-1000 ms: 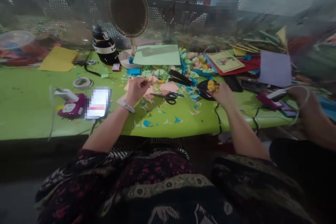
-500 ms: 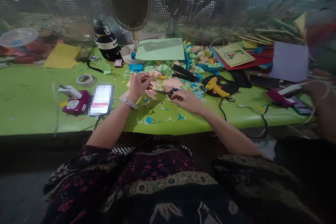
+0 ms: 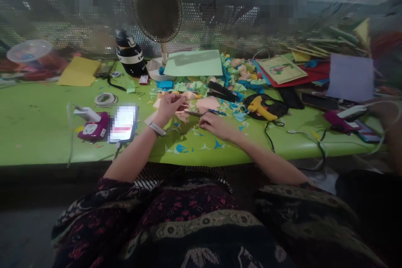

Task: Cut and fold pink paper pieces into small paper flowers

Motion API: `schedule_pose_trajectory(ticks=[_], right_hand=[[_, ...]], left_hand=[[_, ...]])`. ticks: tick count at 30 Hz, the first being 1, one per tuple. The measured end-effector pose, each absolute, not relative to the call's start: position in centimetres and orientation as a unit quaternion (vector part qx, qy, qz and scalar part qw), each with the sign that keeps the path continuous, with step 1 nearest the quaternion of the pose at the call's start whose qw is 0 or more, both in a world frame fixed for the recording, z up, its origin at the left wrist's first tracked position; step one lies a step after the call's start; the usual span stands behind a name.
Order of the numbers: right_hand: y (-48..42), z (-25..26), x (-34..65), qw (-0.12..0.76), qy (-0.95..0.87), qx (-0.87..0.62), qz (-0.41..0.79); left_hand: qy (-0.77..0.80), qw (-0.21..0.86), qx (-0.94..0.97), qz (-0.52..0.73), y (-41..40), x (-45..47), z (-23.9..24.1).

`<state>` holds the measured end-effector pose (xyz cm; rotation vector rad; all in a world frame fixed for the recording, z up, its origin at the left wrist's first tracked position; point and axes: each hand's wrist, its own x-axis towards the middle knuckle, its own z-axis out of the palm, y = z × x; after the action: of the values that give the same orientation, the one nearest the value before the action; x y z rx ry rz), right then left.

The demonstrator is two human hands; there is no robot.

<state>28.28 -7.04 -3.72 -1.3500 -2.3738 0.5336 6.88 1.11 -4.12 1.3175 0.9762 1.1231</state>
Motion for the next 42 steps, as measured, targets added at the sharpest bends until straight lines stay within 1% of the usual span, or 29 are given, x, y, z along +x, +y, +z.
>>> schedule_pose_trajectory(ticks=[4, 11, 16, 21, 28, 36, 42], right_hand=[[-5.7, -2.1, 28.6, 0.211, -0.833, -0.479, 0.179], [-3.7, -0.6, 28.2, 0.252, -0.818, -0.475, 0.202], [-3.5, -1.6, 28.1, 0.287, -0.801, -0.475, 0.224], [-3.3, -2.5, 28.2, 0.311, -0.795, -0.47, 0.225], [-3.4, -3.1, 28.1, 0.335, -0.762, -0.474, 0.287], [-3.3, -3.3, 28.1, 0.35, -0.737, -0.484, 0.317], [-3.0, -3.5, 28.2, 0.373, -0.708, -0.514, 0.309]], left_hand=[[0.396, 0.611, 0.533, 0.431, 0.9, 6.9, -4.6], [0.389, 0.666, 0.503, 0.389, 0.0, 6.8, -4.1], [0.397, 0.679, 0.487, 0.38, -0.6, 6.9, -3.6], [0.41, 0.674, 0.456, 0.41, -0.8, 7.0, -3.7], [0.42, 0.67, 0.442, 0.424, -1.1, 7.3, -3.6], [0.415, 0.698, 0.418, 0.407, -1.3, 7.5, -3.4], [0.403, 0.71, 0.42, 0.396, -1.6, 7.6, -3.3]])
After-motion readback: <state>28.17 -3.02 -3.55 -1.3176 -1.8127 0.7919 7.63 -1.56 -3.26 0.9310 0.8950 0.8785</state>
